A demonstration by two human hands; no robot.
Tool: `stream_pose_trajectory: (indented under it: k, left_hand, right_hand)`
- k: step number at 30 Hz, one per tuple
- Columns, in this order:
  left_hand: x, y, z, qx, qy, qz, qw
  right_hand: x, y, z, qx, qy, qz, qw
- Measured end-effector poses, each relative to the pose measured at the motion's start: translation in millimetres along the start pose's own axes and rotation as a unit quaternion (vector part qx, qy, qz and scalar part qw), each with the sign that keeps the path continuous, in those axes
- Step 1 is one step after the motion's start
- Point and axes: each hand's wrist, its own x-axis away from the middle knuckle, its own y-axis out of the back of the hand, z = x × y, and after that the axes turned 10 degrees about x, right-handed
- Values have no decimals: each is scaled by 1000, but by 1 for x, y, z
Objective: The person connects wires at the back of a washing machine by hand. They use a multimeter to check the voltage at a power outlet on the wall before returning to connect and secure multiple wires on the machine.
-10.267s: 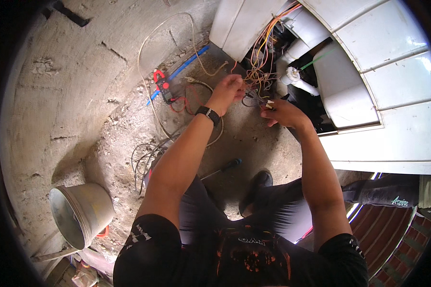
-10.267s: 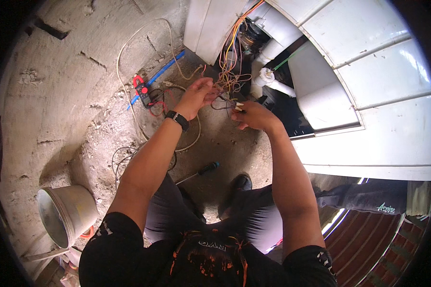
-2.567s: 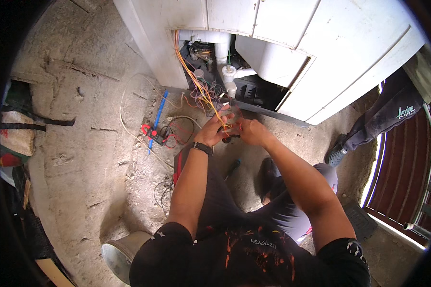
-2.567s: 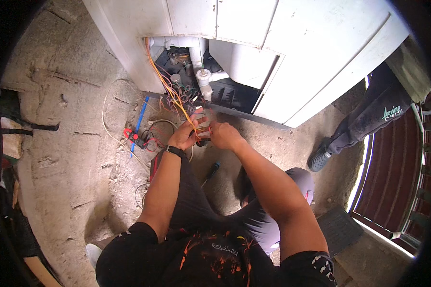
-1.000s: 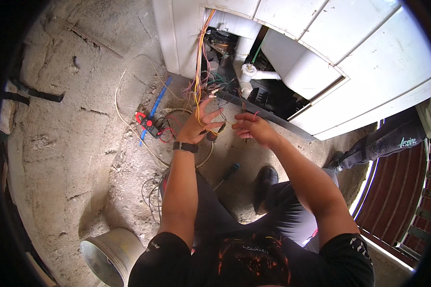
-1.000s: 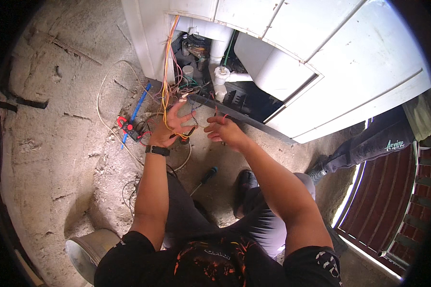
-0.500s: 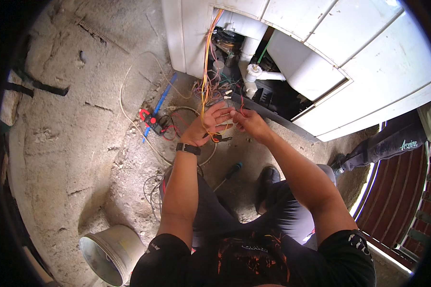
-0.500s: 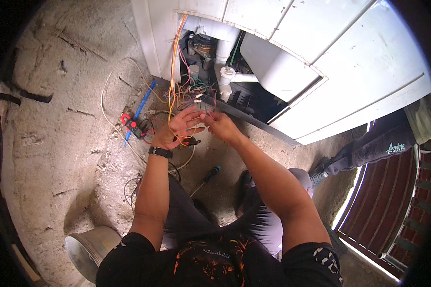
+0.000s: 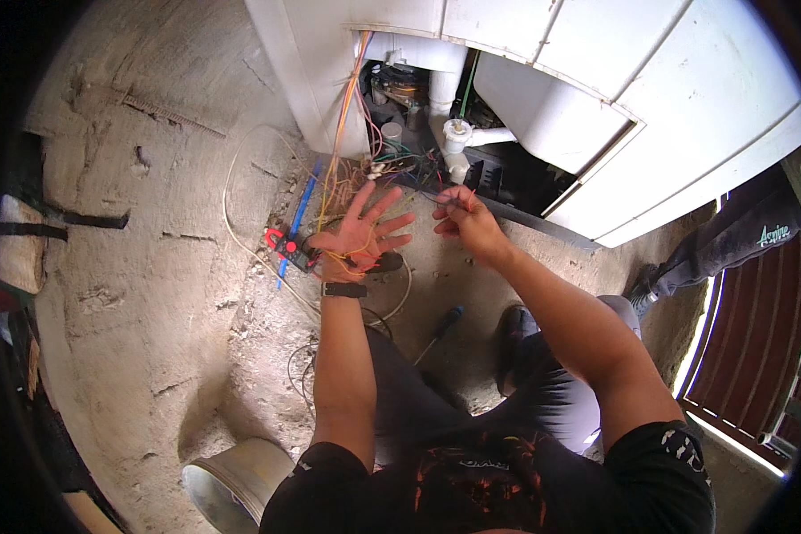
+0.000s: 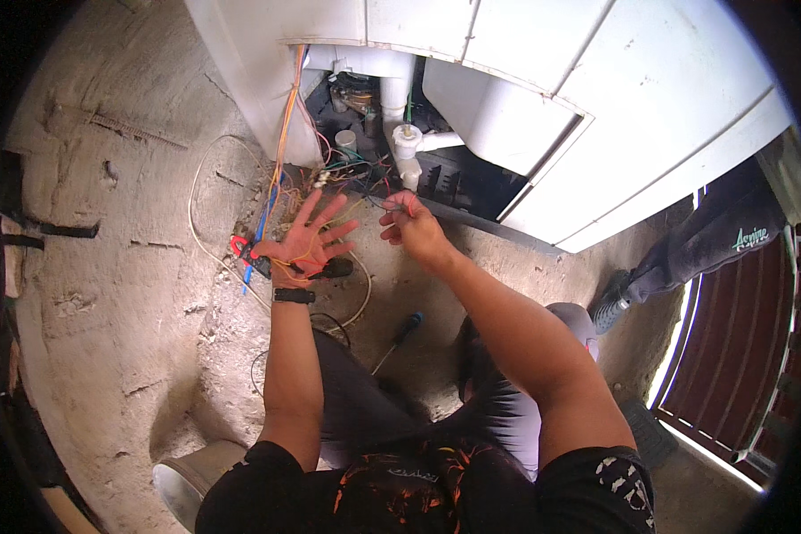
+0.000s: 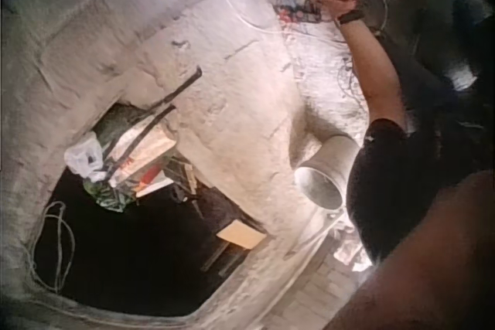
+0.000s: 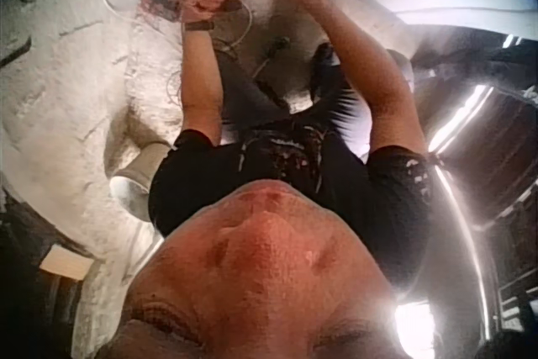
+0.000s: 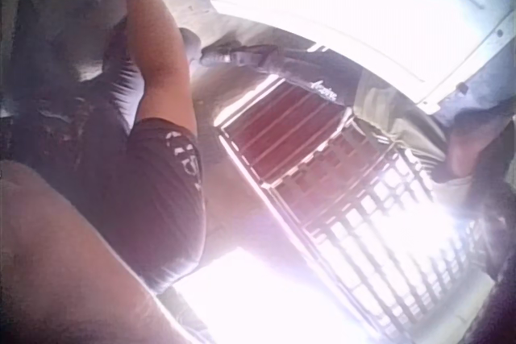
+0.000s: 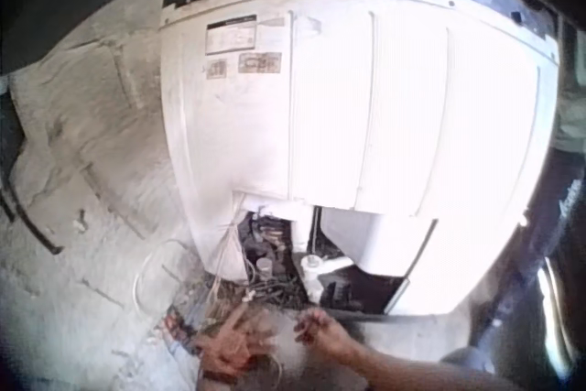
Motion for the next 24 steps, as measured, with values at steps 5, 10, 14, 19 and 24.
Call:
stream_pose_trajectory:
  k: [5,10,14,19,24]
  left_hand:
    - [-5,13,2,55,-56,-11,997]
    - [-5,29,3,107,-23,63,992]
    - [-12,27,16,156,7,105,982]
    - [-7,34,12,163,-6,88,983]
    - [-6,35,1,176,-54,69,980]
  right_hand:
    - [-7,25,-2,-49,-33,-16,998]
    - [-4,6,9,62,-33,0,998]
    - [-5,-7,13,245,-1,-57,968]
    - [-9,-9,7,369,63,-105,921]
    - [-17,7,-8,234,89,-80,965]
